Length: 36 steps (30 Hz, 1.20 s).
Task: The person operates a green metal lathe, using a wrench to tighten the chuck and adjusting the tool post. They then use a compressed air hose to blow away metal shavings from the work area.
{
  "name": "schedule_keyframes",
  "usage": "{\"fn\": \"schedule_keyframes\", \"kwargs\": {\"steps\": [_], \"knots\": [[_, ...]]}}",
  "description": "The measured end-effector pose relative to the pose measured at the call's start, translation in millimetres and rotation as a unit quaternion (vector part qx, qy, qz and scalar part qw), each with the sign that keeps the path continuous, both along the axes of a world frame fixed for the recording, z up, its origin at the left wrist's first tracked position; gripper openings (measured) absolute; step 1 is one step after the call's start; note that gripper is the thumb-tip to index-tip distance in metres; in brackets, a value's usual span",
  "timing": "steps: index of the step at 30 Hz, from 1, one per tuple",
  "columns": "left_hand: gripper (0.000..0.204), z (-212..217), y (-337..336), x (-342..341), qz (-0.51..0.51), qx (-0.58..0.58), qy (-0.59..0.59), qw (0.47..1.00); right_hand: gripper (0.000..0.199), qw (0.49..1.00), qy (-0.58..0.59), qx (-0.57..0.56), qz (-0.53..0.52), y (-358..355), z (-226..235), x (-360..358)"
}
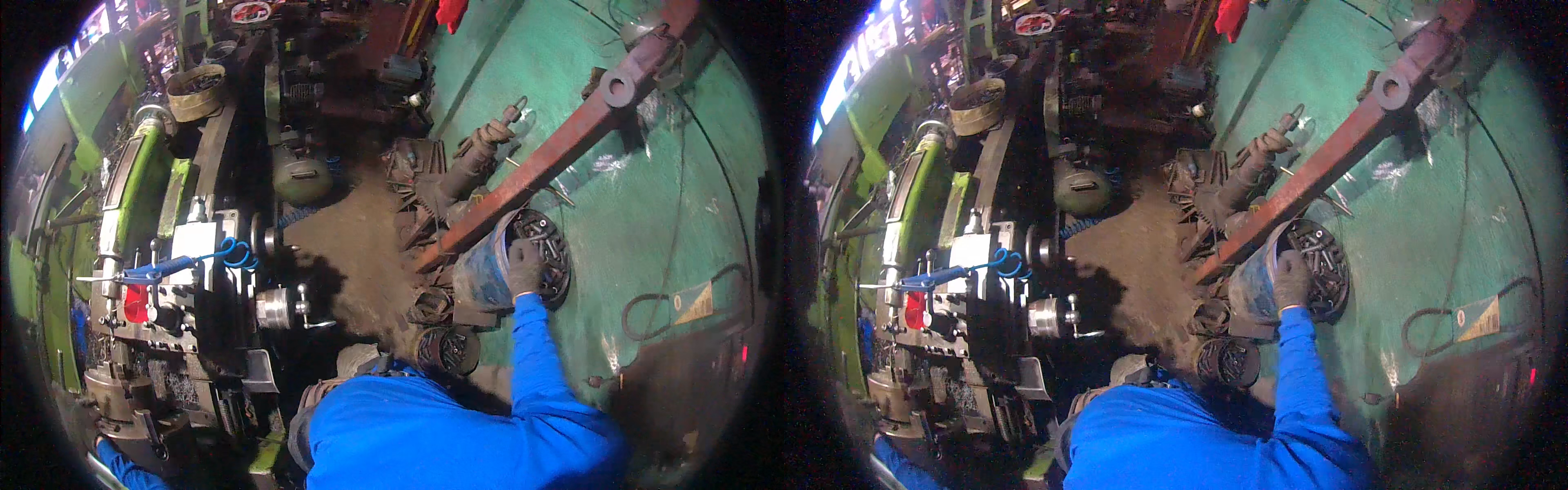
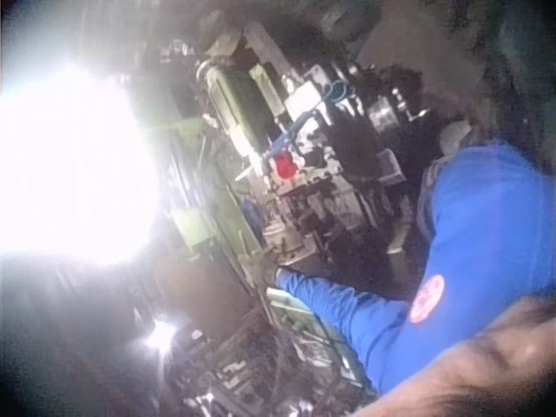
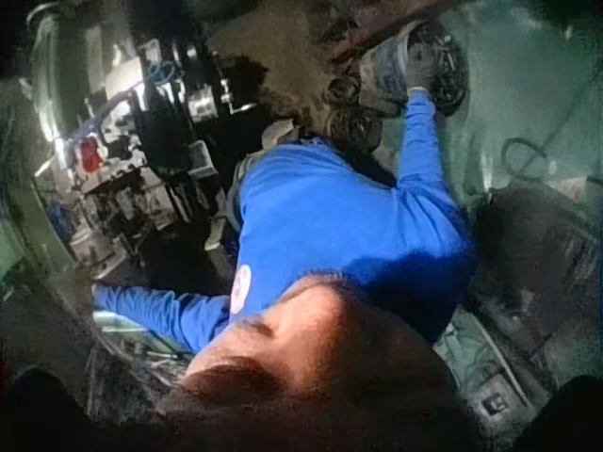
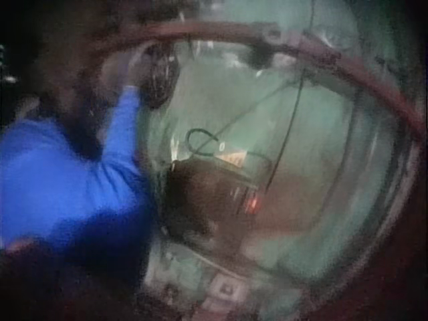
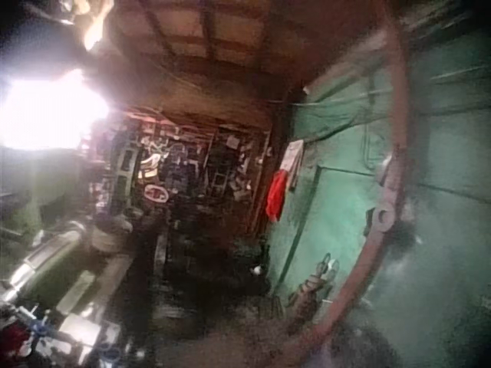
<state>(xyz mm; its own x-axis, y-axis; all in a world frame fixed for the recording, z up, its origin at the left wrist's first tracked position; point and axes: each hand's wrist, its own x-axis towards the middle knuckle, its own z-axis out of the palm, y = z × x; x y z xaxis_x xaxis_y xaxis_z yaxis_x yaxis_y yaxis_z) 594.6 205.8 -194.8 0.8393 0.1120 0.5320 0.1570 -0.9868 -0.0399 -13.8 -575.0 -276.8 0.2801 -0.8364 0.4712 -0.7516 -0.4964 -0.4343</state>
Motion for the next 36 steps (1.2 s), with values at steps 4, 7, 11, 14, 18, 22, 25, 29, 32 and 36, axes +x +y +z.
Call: {"fn": "schedule_keyframes", "kwargs": {"steps": [4,7,11,14,18,22,25,29,32,36], "knots": [[0.059,2.3,32.6,-1.7,-0.017,0.003,0.006,1.0,0.018,0.981,0.185,-0.056,-0.022,-115.1,-27.9,-52.5],[0.062,19.2,42.0,-0.1,-0.014,0.011,0.02,1.0,0.02,0.974,0.227,0.005,-0.007,-172.8,-56.5,-60.0],[0.066,18.1,21.1,0.9,0.036,0.006,0.054,0.998,0.022,0.961,0.273,0.048,0.0,-223.4,-85.5,-42.2],[0.066,13.7,-3.2,-26.5,0.077,-0.048,0.013,0.996,0.023,0.955,0.293,0.034,-0.011,-241.9,-82.3,-9.8],[0.066,35.9,-38.5,-27.7,0.067,-0.013,-0.005,0.998,0.026,0.977,0.21,-0.036,0.009,-201.8,-80.8,9.8],[0.065,42.1,-20.9,-50.2,0.103,0.049,0.072,0.991,0.028,0.964,0.019,-0.037,0.264,-82.2,-32.3,136.5],[0.068,48.6,-33.7,-57.0,0.081,0.082,0.057,0.992,0.03,0.866,-0.103,0.137,0.469,77.1,-14.5,217.4],[0.07,53.1,-57.0,-48.4,0.085,0.071,0.062,0.992,0.037,0.65,-0.129,0.21,0.719,289.6,-33.4,304.2],[0.068,53.7,-52.9,-56.7,0.083,0.052,0.046,0.994,0.06,0.551,-0.143,0.228,0.79,398.1,-58.1,360.7],[0.07,39.5,-40.5,-53.9,0.03,0.061,-0.024,0.997,0.059,0.61,-0.056,0.151,0.776,462.9,-182.4,423.9]]}}
